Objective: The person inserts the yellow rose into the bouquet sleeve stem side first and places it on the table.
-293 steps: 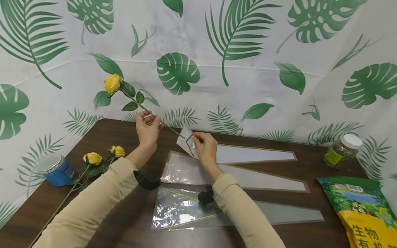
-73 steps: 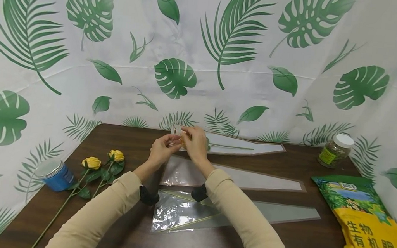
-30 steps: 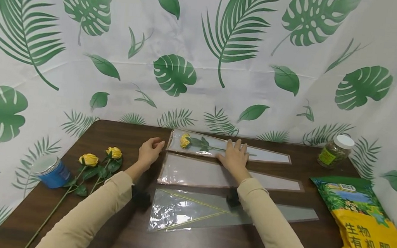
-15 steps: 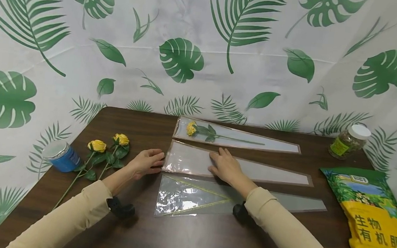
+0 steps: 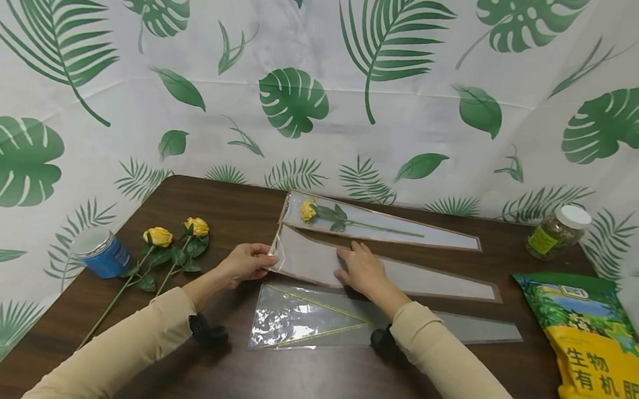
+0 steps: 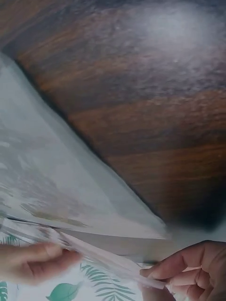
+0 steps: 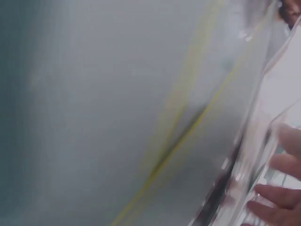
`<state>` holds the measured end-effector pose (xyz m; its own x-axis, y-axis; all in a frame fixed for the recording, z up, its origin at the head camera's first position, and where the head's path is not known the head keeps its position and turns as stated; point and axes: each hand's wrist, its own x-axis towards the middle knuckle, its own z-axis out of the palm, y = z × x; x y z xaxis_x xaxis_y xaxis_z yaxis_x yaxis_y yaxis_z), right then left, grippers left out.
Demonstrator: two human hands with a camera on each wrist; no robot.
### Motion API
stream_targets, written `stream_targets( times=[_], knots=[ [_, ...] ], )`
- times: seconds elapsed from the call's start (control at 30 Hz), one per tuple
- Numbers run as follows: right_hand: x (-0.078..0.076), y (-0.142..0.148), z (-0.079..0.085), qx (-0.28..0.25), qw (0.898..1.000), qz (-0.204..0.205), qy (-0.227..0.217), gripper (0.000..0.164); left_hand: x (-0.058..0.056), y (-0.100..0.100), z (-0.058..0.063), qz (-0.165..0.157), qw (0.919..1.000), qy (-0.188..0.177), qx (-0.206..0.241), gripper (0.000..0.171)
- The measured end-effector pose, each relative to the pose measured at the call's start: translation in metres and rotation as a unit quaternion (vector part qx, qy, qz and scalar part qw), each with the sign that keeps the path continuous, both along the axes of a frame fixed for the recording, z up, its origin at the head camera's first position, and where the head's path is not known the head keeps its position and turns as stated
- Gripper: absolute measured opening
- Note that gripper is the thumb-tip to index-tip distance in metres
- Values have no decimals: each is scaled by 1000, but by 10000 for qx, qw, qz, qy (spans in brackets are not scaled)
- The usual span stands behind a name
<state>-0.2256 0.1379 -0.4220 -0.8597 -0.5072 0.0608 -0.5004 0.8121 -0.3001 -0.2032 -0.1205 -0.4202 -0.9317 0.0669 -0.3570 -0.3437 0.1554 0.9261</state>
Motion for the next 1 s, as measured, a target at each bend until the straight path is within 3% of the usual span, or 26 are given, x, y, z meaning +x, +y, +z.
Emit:
stream_targets(
  times=[0.1,0.23,0.3,0.43,0.7,0.83,1.0],
  knots=[
    [-2,-14,4,-882,9958,38,251,38,0,4,-1,20,10000,89,35,19],
    [-2,-43,9,-2198,9745,187,408,35,-1,10,0,-19,9999,161,6,17],
    [-2,-56,11,-2532,9661,203,458,36,-1,13,1,-96,9997,236,-41,18],
    [-1,-73,11,-2700,9606,20,662,30,0,19,2,-240,9990,358,-133,19],
    [2,-82,8,-2775,9551,-388,963,12,0,20,2,-183,9985,483,-176,24],
    [2,-80,6,-2827,9516,-464,1111,10,-1,19,2,73,9984,551,-76,32],
    [2,-77,5,-3091,9435,-476,1098,9,-5,17,2,555,9965,619,108,24]
  ],
)
